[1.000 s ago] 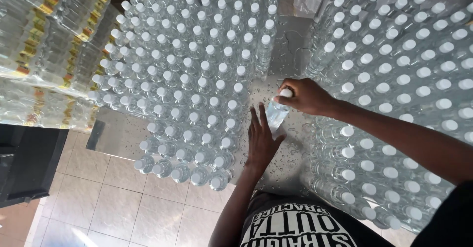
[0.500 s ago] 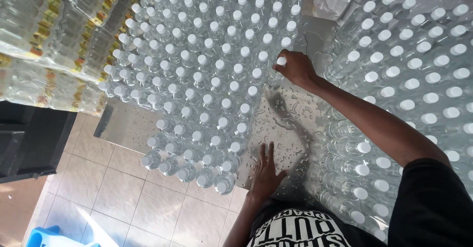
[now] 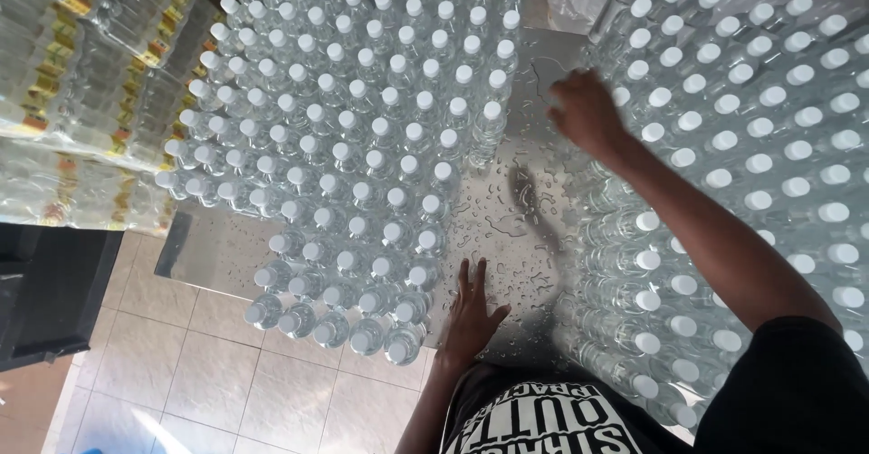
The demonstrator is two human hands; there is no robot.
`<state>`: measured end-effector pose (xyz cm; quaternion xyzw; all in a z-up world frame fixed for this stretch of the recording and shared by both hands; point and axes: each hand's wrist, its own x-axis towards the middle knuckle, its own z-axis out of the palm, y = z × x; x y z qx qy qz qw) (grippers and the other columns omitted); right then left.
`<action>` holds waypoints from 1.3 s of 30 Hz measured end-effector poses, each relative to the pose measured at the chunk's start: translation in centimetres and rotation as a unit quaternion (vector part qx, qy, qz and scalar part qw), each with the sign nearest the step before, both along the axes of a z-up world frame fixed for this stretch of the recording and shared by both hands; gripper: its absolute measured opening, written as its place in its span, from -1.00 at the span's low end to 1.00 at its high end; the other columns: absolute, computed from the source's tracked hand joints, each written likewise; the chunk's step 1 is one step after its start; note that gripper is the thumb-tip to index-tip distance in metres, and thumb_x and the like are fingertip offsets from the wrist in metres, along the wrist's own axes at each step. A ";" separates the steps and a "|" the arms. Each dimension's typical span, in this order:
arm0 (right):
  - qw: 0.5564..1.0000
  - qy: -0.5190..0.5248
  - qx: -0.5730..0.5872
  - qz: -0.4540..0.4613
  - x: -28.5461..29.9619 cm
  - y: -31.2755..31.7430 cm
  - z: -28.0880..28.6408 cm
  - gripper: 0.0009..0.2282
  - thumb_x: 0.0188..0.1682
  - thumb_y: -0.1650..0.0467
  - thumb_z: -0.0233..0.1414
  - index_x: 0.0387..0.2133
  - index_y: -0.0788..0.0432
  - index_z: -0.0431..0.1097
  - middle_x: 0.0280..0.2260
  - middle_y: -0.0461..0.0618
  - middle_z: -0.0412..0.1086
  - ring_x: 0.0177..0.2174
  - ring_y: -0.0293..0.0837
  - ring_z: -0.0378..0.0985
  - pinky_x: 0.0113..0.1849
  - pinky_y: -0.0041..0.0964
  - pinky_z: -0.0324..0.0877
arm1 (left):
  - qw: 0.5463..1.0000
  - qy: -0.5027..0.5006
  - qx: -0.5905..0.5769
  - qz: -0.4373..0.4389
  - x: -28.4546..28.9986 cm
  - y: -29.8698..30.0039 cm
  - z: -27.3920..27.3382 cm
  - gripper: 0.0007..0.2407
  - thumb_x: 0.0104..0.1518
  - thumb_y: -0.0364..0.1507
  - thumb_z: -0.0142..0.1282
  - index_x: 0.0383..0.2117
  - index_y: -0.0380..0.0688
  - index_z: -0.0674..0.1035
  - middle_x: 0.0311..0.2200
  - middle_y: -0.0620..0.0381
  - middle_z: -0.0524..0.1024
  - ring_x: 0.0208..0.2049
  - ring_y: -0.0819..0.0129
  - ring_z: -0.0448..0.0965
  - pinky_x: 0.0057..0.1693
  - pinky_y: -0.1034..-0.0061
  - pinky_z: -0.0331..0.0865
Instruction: Manually tightening caps on water bottles and arranging them in a grid on a production table.
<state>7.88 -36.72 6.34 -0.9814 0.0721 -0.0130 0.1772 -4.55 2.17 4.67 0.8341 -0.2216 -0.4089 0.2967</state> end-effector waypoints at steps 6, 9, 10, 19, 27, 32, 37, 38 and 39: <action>0.935 0.036 -0.350 -0.051 -3.7 -9.3 -5.3 -0.63 0.22 0.10 0.06 0.06 0.05 0.62 -0.23 0.17 0.58 -0.03 0.22 0.53 0.05 0.23 0.13 | 1.000 0.011 -0.022 -0.005 -1.6 -0.6 0.1 -0.20 0.28 -0.22 0.24 0.59 0.02 -0.03 0.57 -0.24 -0.21 0.44 -0.32 0.25 0.38 -0.18 0.34; 0.958 0.016 -0.280 -0.059 -4.4 -7.9 -5.7 -0.64 0.24 0.17 0.07 0.07 0.17 0.56 -0.17 0.24 0.60 -0.01 0.21 0.60 0.17 0.23 0.10 | 0.999 0.026 -0.037 -0.007 -1.9 -1.7 1.1 -0.22 0.29 -0.25 0.24 0.59 0.01 0.00 0.57 -0.26 -0.22 0.44 -0.31 0.25 0.38 -0.17 0.35; 0.965 0.032 -0.253 -0.057 -4.8 -7.1 -5.5 -0.64 0.23 0.16 0.08 0.04 0.19 0.56 -0.21 0.24 0.61 -0.04 0.21 0.62 0.16 0.28 0.08 | 0.998 0.021 -0.055 -0.018 -2.0 -1.9 0.9 -0.25 0.31 -0.25 0.20 0.59 0.03 0.02 0.57 -0.23 -0.18 0.44 -0.31 0.25 0.37 -0.18 0.35; 0.995 0.086 -0.052 0.022 -11.8 5.6 8.6 -0.74 0.01 0.20 0.24 -0.21 0.12 0.53 -0.39 0.00 0.61 -0.17 0.02 0.63 0.23 0.27 0.10 | 0.965 -0.082 -0.244 0.048 0.1 -5.1 1.5 -0.32 0.25 -0.14 0.27 0.48 -0.08 0.30 0.41 -0.16 0.34 0.45 -0.17 0.26 0.47 -0.02 0.23; 0.943 0.200 0.267 0.014 -13.9 7.9 13.5 -0.62 0.02 0.23 0.24 0.05 0.12 0.52 -0.23 0.17 0.69 -0.07 0.10 0.68 0.18 0.22 0.24 | 0.934 0.178 -0.308 0.026 1.2 -6.5 4.2 -0.17 -0.07 -0.09 0.55 0.34 -0.17 0.40 0.16 -0.24 0.53 0.27 -0.09 0.54 0.38 0.01 0.43; 0.953 0.196 0.225 -0.060 -16.2 5.3 6.2 -0.37 0.17 0.08 0.10 0.42 0.11 0.15 0.06 0.20 0.55 0.21 0.21 0.49 0.31 0.42 0.00 | 0.926 0.226 -0.256 0.160 -0.2 -6.4 -3.5 -0.49 0.04 -0.26 0.55 0.07 -0.17 0.55 -0.14 -0.04 0.70 -0.14 0.22 0.76 0.01 0.22 0.70; 0.943 0.173 0.265 -0.104 -20.8 4.9 9.0 -0.48 0.18 0.18 0.10 0.36 0.11 0.25 0.03 0.22 0.60 0.19 0.22 0.54 0.25 0.34 0.23 | 0.912 0.252 -0.260 0.193 0.2 -6.8 -5.1 -0.45 0.00 -0.28 0.61 0.05 -0.27 0.56 -0.21 -0.12 0.69 -0.22 0.22 0.75 -0.06 0.29 0.73; 0.945 0.164 0.264 -0.105 -21.6 4.7 8.8 -0.52 0.17 0.23 0.11 0.34 0.11 0.30 0.01 0.20 0.62 0.18 0.19 0.56 0.23 0.27 0.31 | 0.916 0.251 -0.246 0.192 0.3 -6.7 -4.5 -0.45 0.00 -0.29 0.60 0.06 -0.30 0.56 -0.23 -0.10 0.68 -0.20 0.22 0.73 -0.04 0.31 0.73; 0.945 0.163 0.264 -0.106 -22.0 4.5 8.6 -0.52 0.17 0.23 0.11 0.34 0.11 0.30 0.01 0.20 0.62 0.18 0.19 0.56 0.23 0.27 0.31 | 0.917 0.251 -0.245 0.192 0.3 -6.7 -4.5 -0.45 0.00 -0.29 0.60 0.06 -0.30 0.56 -0.23 -0.10 0.68 -0.20 0.22 0.73 -0.04 0.31 0.73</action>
